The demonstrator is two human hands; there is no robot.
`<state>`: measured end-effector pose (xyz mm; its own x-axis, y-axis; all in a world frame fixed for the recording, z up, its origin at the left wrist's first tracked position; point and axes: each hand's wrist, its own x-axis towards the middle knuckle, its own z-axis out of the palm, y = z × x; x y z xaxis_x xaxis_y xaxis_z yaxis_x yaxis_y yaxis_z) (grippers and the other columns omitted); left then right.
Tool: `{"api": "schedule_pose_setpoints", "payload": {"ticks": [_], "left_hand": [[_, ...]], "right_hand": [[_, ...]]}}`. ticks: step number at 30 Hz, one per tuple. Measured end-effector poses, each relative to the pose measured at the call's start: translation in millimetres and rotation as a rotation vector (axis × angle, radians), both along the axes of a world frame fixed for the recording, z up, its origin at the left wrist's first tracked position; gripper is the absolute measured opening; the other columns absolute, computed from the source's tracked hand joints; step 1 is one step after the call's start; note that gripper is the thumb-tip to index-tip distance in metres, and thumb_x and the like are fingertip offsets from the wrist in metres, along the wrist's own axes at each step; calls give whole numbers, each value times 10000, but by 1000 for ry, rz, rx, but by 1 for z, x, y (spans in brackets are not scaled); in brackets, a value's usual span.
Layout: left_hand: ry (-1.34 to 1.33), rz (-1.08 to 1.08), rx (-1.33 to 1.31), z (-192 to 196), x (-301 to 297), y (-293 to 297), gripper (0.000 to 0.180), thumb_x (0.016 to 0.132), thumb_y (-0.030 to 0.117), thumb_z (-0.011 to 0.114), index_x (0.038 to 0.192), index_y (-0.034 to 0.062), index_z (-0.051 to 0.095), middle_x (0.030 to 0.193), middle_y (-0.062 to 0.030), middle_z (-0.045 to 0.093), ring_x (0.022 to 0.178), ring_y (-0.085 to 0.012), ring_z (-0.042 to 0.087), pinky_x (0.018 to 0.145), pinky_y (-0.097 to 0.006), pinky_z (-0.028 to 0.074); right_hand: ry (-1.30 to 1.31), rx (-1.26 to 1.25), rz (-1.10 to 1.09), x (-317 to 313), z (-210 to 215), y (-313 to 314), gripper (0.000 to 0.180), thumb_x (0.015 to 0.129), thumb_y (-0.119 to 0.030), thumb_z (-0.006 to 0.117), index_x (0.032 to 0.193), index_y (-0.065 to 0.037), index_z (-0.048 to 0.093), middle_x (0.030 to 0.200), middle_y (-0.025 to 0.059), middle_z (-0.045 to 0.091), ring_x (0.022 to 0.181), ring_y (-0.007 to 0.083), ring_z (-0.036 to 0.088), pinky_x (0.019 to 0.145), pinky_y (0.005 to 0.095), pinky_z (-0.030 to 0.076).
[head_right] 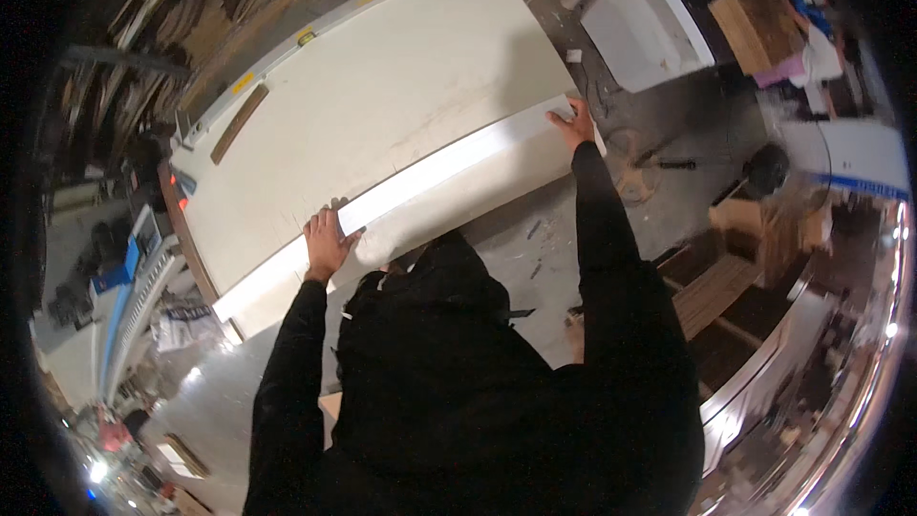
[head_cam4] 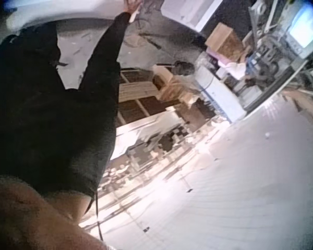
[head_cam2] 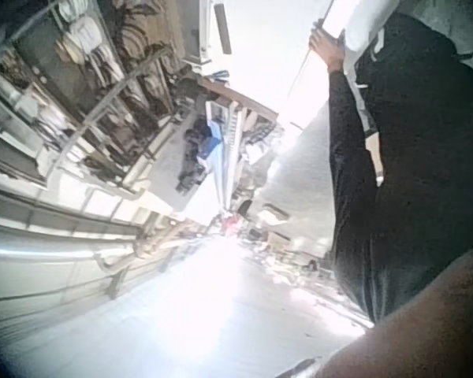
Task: Arranging and examining white boards in a furniture manufacturing facility.
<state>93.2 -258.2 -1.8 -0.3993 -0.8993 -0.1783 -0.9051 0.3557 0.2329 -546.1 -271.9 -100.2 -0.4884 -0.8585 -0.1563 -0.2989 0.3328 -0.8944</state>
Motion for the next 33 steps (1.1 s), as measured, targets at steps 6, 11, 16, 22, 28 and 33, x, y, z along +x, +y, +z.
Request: {"api": "schedule_pose_setpoints", "payload": {"ticks": [6, 11, 16, 22, 28, 33], "left_hand": [[232, 0, 14, -5, -9, -8, 723, 876, 504, 813, 1378, 39, 579, 1362, -201, 634, 1319, -422, 548, 1143, -547, 380], [97, 43, 15, -8, 1, 5, 807, 891, 543, 789, 1471, 46, 528, 1490, -194, 567, 1433, -397, 485, 1208, -573, 331], [88, 8, -44, -9, 1, 4, 725, 872, 564, 794, 1290, 17, 563, 1342, -197, 604, 1316, -382, 553, 1143, -534, 385], [87, 16, -109, -15, 0, 3, 820, 778, 562, 858, 1376, 77, 576, 1369, -115, 612, 1312, -324, 564, 1118, -495, 402], [200, -22, -105, -19, 23, 9, 854, 784, 435, 893, 1467, 83, 522, 1432, -130, 596, 1364, -316, 558, 1167, -483, 404], [256, 4, -63, -8, 92, 15, 876, 789, 507, 872, 1496, 120, 528, 1409, -129, 610, 1365, -331, 562, 1201, -494, 393]], "right_hand": [[218, -127, -59, -41, -21, 10, 832, 818, -433, 936, 1432, 5, 583, 1433, 176, 584, 1361, 329, 538, 1145, 477, 441], [785, -355, 144, 92, 35, -17, 882, 779, -497, 940, 1435, -37, 570, 1433, 196, 611, 1359, 421, 545, 1175, 555, 385], [710, -204, 959, 321, 103, -7, 1101, 682, -410, 982, 1580, -70, 443, 1584, 164, 514, 1480, 393, 443, 1276, 574, 268], [830, -81, 1087, 424, 91, -2, 949, 739, -375, 948, 1511, -87, 478, 1466, 114, 575, 1403, 335, 472, 1242, 547, 286], [951, -78, 1055, 437, 87, 6, 761, 748, -395, 936, 1343, -97, 566, 1293, 98, 618, 1251, 329, 544, 1125, 530, 371], [949, -12, 1015, 435, 79, 8, 776, 748, -405, 939, 1360, -124, 554, 1329, 82, 614, 1298, 324, 532, 1171, 553, 339]]}}
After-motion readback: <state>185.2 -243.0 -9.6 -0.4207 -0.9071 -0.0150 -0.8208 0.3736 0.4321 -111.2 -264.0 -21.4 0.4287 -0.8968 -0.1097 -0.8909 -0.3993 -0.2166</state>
